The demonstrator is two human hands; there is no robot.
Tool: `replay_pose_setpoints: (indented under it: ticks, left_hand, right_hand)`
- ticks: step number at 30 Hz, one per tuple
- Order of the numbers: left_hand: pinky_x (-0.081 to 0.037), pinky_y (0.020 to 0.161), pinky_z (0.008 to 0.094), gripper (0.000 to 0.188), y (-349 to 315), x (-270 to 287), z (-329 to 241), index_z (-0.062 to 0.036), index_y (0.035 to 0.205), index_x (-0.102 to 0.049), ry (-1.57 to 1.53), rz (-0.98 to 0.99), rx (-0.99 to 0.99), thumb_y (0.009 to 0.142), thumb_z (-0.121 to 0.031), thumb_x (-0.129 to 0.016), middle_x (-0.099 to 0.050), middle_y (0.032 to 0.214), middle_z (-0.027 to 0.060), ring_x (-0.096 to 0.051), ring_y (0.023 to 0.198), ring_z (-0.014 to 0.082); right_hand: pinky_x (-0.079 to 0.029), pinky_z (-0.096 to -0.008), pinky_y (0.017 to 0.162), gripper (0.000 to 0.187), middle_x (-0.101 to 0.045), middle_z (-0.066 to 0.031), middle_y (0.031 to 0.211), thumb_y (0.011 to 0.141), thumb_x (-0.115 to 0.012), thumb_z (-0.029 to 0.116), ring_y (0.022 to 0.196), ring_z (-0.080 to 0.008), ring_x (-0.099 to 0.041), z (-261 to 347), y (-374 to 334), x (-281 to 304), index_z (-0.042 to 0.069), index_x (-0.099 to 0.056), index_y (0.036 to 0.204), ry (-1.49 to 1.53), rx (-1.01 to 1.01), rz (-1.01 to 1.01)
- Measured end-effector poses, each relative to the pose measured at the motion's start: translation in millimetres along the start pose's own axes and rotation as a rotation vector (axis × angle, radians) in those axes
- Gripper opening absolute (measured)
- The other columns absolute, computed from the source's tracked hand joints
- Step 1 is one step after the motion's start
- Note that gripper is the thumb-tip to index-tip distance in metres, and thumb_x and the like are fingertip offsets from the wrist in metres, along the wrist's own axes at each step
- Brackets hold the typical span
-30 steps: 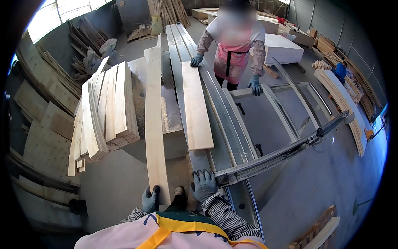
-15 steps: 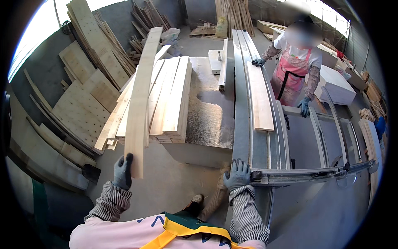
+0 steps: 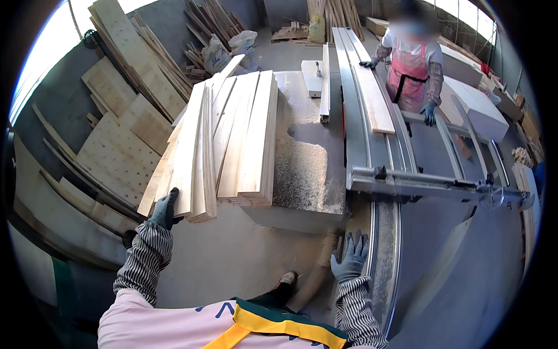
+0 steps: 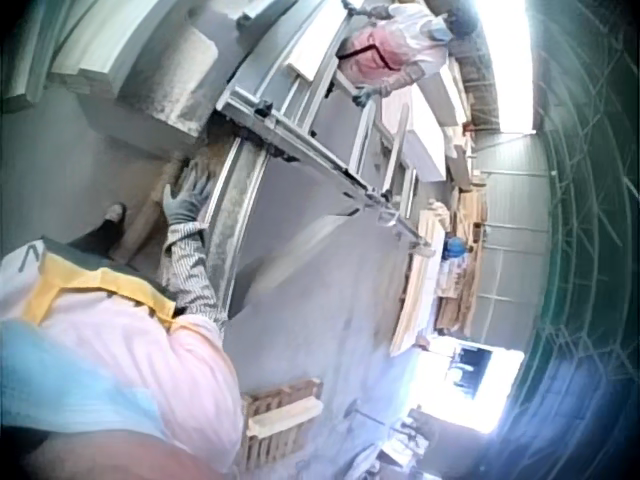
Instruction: The person feeds wooden planks into a table saw and stacks the cut pieces. A coworker assists by guiding the planks through the saw. The person wears gloves and an apron while working in a workshop.
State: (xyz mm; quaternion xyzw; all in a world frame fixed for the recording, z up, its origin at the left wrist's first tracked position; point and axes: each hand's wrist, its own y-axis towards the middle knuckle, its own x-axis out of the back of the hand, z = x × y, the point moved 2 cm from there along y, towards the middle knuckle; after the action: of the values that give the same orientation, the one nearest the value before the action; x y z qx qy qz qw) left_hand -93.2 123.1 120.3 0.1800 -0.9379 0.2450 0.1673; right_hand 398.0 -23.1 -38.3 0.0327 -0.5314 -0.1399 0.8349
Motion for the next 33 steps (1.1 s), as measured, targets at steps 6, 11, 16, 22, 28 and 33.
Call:
replay_pose_setpoints:
  ticks: [6,11,16,22,28,33]
  left_hand:
    - [-0.044,0.037,0.0287,0.072,-8,3,-20,0.0059,0.105,-0.057,0.308,0.049,0.016,0.086,-0.063,-0.047,-0.055,0.064,0.0099,-0.055,0.044,0.0194]
    - [-0.039,0.036,0.0265,0.066,-8,2,-32,0.0031,0.095,-0.059,0.521,0.132,-0.030,0.091,-0.060,-0.040,-0.048,0.052,0.0061,-0.052,0.039,0.0164]
    - [-0.037,0.033,0.0257,0.065,-8,2,-24,0.0031,0.098,-0.061,0.498,0.101,-0.050,0.090,-0.059,-0.043,-0.052,0.056,0.0085,-0.051,0.038,0.0168]
    - [-0.036,0.035,0.0255,0.060,-8,1,-21,0.0013,0.088,-0.061,0.485,0.037,-0.082,0.091,-0.057,-0.045,-0.047,0.050,0.0052,-0.046,0.036,0.0141]
    - [-0.032,0.032,0.0275,0.055,8,16,33,-0.0083,0.065,-0.050,0.133,-0.113,-0.159,0.091,-0.057,-0.046,-0.044,0.045,0.0026,-0.043,0.033,0.0139]
    - [-0.034,0.029,0.0314,0.065,-7,20,175,-0.0038,0.067,-0.056,0.115,0.073,0.153,0.083,-0.066,-0.049,-0.048,0.044,0.0083,-0.048,0.031,0.0213]
  right_hand:
    - [-0.016,-0.0515,0.111,0.076,-0.023,-0.0220,0.147,0.068,-0.070,0.023,0.136,-0.0417,-0.016,-1,-51,3,0.006,-0.039,0.135,0.033,-0.149,0.108]
    - [-0.018,-0.0507,0.111,0.074,-0.023,-0.0207,0.147,0.070,-0.069,0.021,0.136,-0.0405,-0.017,8,-79,-2,0.007,-0.039,0.136,0.074,-0.220,0.177]
    - [-0.018,-0.0498,0.111,0.075,-0.024,-0.0205,0.147,0.069,-0.071,0.022,0.136,-0.0408,-0.018,13,-103,-28,0.009,-0.039,0.136,0.118,-0.291,0.237]
    - [-0.019,-0.0480,0.112,0.078,-0.024,-0.0208,0.147,0.068,-0.074,0.024,0.136,-0.0403,-0.018,19,-118,-46,0.010,-0.039,0.136,0.139,-0.350,0.345]
    - [-0.021,-0.0478,0.111,0.077,-0.025,-0.0202,0.146,0.067,-0.073,0.024,0.135,-0.0400,-0.021,16,-122,-48,0.009,-0.040,0.135,0.144,-0.381,0.302]
    - [-0.021,-0.0479,0.111,0.076,-0.026,-0.0203,0.146,0.069,-0.071,0.026,0.134,-0.0403,-0.022,6,-137,-50,0.009,-0.039,0.136,0.138,-0.395,0.239]
